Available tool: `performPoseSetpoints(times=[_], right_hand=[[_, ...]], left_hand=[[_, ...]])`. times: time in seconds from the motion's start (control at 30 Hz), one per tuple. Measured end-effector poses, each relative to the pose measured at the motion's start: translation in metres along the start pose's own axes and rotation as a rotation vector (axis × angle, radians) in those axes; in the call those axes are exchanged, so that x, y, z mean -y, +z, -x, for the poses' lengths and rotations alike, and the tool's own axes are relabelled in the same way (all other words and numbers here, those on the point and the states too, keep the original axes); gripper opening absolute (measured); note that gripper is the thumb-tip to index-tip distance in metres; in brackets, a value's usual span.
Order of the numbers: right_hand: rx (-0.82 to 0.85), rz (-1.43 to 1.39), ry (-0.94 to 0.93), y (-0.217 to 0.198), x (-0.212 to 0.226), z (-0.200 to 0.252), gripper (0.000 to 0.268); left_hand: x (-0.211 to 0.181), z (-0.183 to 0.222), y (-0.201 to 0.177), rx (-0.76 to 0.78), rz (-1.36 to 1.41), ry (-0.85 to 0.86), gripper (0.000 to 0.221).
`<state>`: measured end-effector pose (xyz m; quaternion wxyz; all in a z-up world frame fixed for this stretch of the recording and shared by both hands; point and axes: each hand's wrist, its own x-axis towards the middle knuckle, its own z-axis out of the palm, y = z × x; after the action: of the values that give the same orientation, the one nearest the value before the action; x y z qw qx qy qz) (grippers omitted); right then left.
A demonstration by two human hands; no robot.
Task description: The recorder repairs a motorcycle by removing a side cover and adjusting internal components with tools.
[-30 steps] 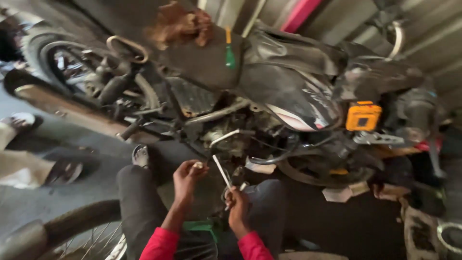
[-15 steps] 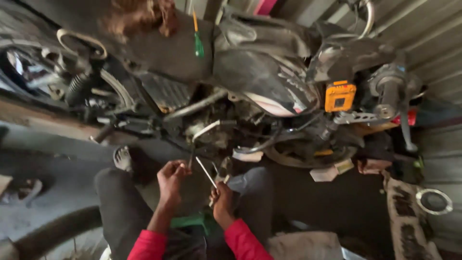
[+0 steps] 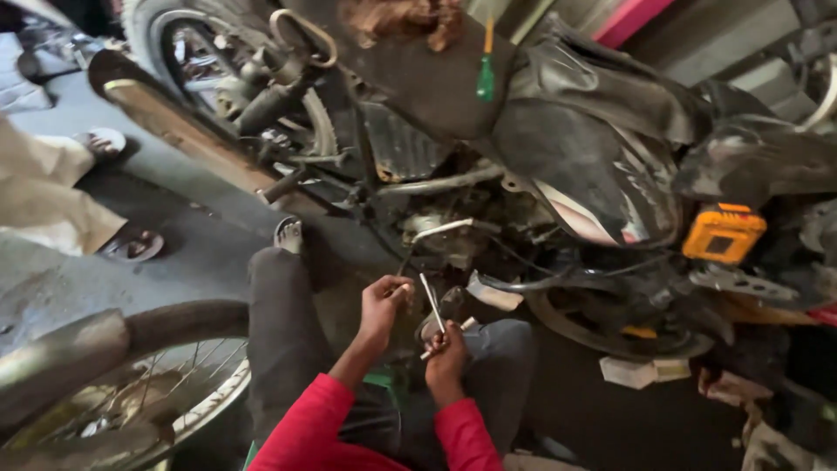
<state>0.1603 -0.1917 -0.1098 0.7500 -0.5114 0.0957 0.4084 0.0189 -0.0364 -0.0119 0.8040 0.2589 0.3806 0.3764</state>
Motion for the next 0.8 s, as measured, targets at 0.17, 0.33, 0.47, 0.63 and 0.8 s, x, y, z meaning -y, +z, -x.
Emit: performPoseSetpoints(times=[0.17, 0.33, 0.47, 0.63, 0.8], right_hand=[[0.077, 0.108, -0.1, 0.05, 0.019, 0.046, 0.016], [0.028, 0.313, -0.144, 0.071, 0.022, 0.064, 0.012], [0.055, 0.327, -0.142, 0.068, 0.019, 0.061, 0.01], [0.036, 0.339, -0.128, 0.066, 0.02, 0.062, 0.014], [0.007, 0.307, -0.099, 0.084, 0.033, 0.075, 0.013]], left_hand=[[-0.006, 0.006, -0.004, 0.017, -0.014, -0.097, 0.013], [0.014, 0.007, -0.014, 0.013, -0.065, -0.159, 0.014], [0.015, 0.013, -0.012, 0.102, -0.039, -0.039, 0.012], [0.022, 0.014, -0.013, 0.075, -0.053, -0.055, 0.011], [0.015, 0.013, -0.015, 0.07, -0.008, -0.118, 0.009]])
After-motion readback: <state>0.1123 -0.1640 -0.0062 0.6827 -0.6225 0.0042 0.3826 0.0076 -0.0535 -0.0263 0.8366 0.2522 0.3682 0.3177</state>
